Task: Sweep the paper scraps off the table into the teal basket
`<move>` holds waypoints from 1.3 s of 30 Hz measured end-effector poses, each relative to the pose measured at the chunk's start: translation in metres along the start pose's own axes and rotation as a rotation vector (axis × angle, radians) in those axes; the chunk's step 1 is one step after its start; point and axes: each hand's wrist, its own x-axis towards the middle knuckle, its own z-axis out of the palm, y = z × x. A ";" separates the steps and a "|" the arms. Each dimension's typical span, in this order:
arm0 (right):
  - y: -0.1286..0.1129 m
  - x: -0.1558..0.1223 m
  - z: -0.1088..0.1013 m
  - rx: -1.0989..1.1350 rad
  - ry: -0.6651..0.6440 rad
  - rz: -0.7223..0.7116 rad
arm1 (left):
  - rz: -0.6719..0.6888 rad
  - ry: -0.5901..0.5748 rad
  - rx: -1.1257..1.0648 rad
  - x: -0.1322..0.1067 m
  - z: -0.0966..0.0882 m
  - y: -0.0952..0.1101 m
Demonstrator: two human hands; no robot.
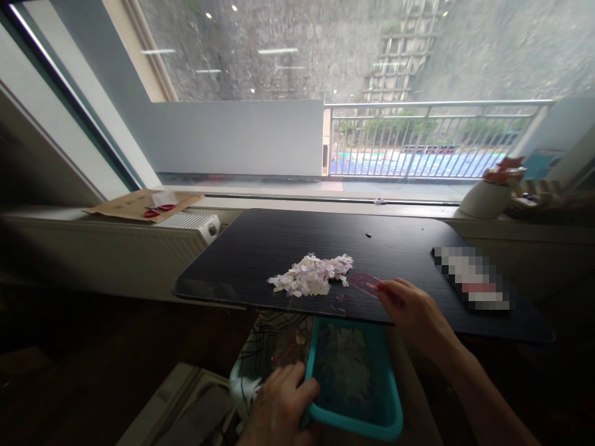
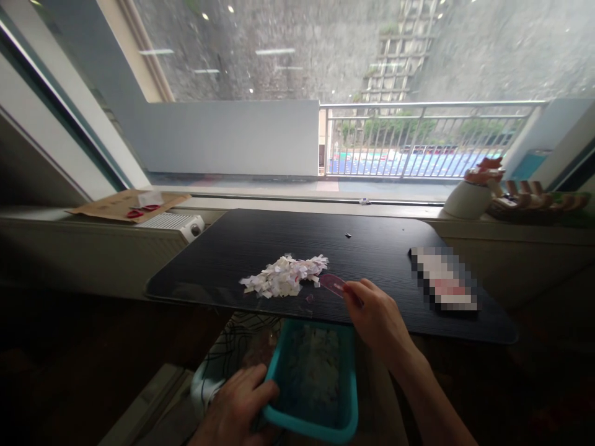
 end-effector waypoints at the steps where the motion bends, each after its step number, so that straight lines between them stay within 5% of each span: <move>1: 0.004 0.002 0.002 0.000 0.005 -0.001 | 0.001 -0.002 -0.007 -0.001 0.000 -0.001; 18: 0.023 -0.002 0.005 0.146 -0.142 -0.062 | -0.050 0.031 -0.075 -0.004 -0.003 -0.008; 27: 0.007 0.003 0.006 0.194 -0.171 -0.106 | -0.091 0.007 -0.103 -0.002 -0.007 -0.006; 33: 0.005 -0.023 0.000 0.284 -0.246 -0.159 | -0.088 0.004 -0.102 -0.002 -0.005 -0.007; 39: 0.002 -0.022 0.002 0.241 -0.154 -0.143 | -0.078 -0.016 -0.104 0.000 -0.004 -0.006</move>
